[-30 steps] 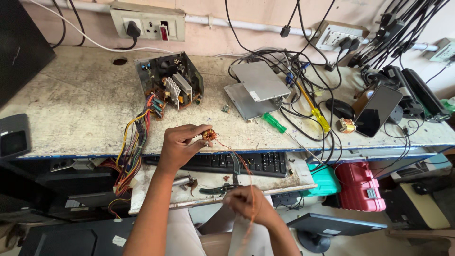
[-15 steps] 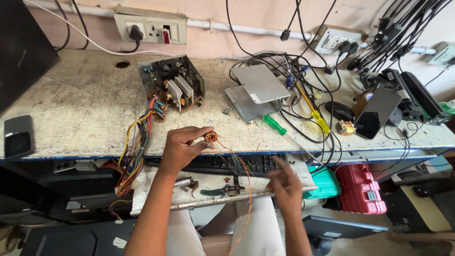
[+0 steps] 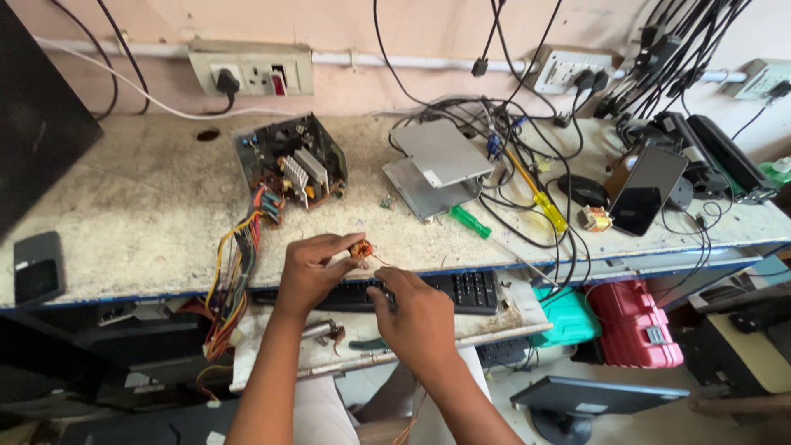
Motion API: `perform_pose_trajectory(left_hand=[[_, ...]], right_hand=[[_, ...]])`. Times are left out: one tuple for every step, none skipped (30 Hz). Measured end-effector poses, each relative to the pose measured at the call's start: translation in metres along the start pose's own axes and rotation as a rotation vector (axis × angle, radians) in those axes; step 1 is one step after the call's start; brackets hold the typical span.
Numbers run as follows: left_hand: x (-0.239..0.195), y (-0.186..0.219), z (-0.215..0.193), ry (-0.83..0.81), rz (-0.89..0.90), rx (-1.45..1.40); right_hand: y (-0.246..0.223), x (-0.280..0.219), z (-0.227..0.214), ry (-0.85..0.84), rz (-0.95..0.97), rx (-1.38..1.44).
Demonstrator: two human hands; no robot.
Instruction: The person is working on a small electronic component, likely a transformer, by hand. They are carefully stripping the copper wire from the component's core. The workspace is cluttered with various electronic parts and tools.
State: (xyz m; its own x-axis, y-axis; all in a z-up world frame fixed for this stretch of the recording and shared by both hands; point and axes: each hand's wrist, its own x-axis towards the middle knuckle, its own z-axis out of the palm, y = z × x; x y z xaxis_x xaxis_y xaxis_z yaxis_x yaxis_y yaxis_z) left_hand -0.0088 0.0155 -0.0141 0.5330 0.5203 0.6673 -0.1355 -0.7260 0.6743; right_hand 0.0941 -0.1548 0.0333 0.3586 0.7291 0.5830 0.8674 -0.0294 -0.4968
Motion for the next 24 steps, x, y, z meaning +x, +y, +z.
perform_pose_trajectory(left_hand=[[0.001,0.001,0.0,0.002,0.019,-0.002],[0.003,0.002,-0.001,0.004,0.039,-0.004],[0.001,0.003,0.0,0.005,0.049,-0.009],[0.002,0.002,0.0,0.012,0.045,-0.009],[0.001,0.001,0.001,0.016,0.036,-0.012],[0.001,0.0,0.002,0.021,0.028,-0.014],[0.0,0.0,0.002,0.015,0.019,0.0],[-0.001,0.0,0.002,0.009,0.01,0.014],[0.0,-0.001,0.002,0.005,0.005,0.029],[0.001,-0.001,0.001,0.01,0.039,0.009],[0.001,-0.001,0.001,0.014,0.068,-0.013],[-0.001,-0.001,0.002,0.017,0.097,-0.036],[-0.001,-0.001,0.002,0.013,0.048,-0.016],[-0.001,-0.001,0.002,0.008,-0.002,0.004],[0.0,0.0,0.002,0.004,-0.049,0.027],[0.001,0.0,0.002,-0.002,-0.026,0.032],[0.001,0.001,0.002,-0.008,-0.006,0.037],[0.001,0.001,0.002,-0.014,0.015,0.042],[0.002,0.002,0.002,-0.009,0.019,0.037],[0.002,0.003,0.002,-0.003,0.024,0.032],[0.003,0.004,0.001,0.004,0.027,0.027],[0.005,0.003,-0.001,0.01,0.053,0.024],[0.003,0.003,0.001,0.014,0.07,0.014],[0.002,0.003,0.001,0.018,0.088,0.003]], right_hand=[[0.001,0.003,0.004,0.009,0.009,-0.033],[0.002,0.005,0.008,0.019,0.017,-0.066],[0.004,0.005,0.011,0.021,0.032,-0.099],[0.007,0.005,0.015,0.011,0.043,-0.117],[0.01,0.003,0.018,-0.001,0.058,-0.135],[0.013,0.0,0.021,-0.014,0.072,-0.153],[0.015,-0.002,0.022,0.033,0.035,-0.141],[0.016,-0.005,0.023,0.079,-0.001,-0.128],[0.017,-0.004,0.024,0.129,-0.042,-0.117],[0.017,-0.004,0.025,0.111,-0.019,-0.135],[0.017,-0.005,0.025,0.089,0.009,-0.153],[0.017,-0.006,0.026,0.068,0.036,-0.172],[0.017,-0.005,0.027,0.087,0.011,-0.17],[0.016,-0.004,0.029,0.106,-0.013,-0.169],[0.015,-0.003,0.031,0.127,-0.04,-0.166],[0.014,0.0,0.033,0.09,0.0,-0.148],[0.014,0.001,0.035,0.051,0.041,-0.13],[0.015,0.003,0.036,0.012,0.082,-0.111],[0.015,0.004,0.037,0.056,0.066,-0.091],[0.015,0.004,0.036,0.099,0.051,-0.071],[0.015,0.004,0.035,0.14,0.034,-0.051],[0.015,0.004,0.036,0.205,-0.022,-0.022],[0.015,0.0,0.033,0.262,-0.072,0.001],[0.016,-0.002,0.032,0.32,-0.123,0.025]])
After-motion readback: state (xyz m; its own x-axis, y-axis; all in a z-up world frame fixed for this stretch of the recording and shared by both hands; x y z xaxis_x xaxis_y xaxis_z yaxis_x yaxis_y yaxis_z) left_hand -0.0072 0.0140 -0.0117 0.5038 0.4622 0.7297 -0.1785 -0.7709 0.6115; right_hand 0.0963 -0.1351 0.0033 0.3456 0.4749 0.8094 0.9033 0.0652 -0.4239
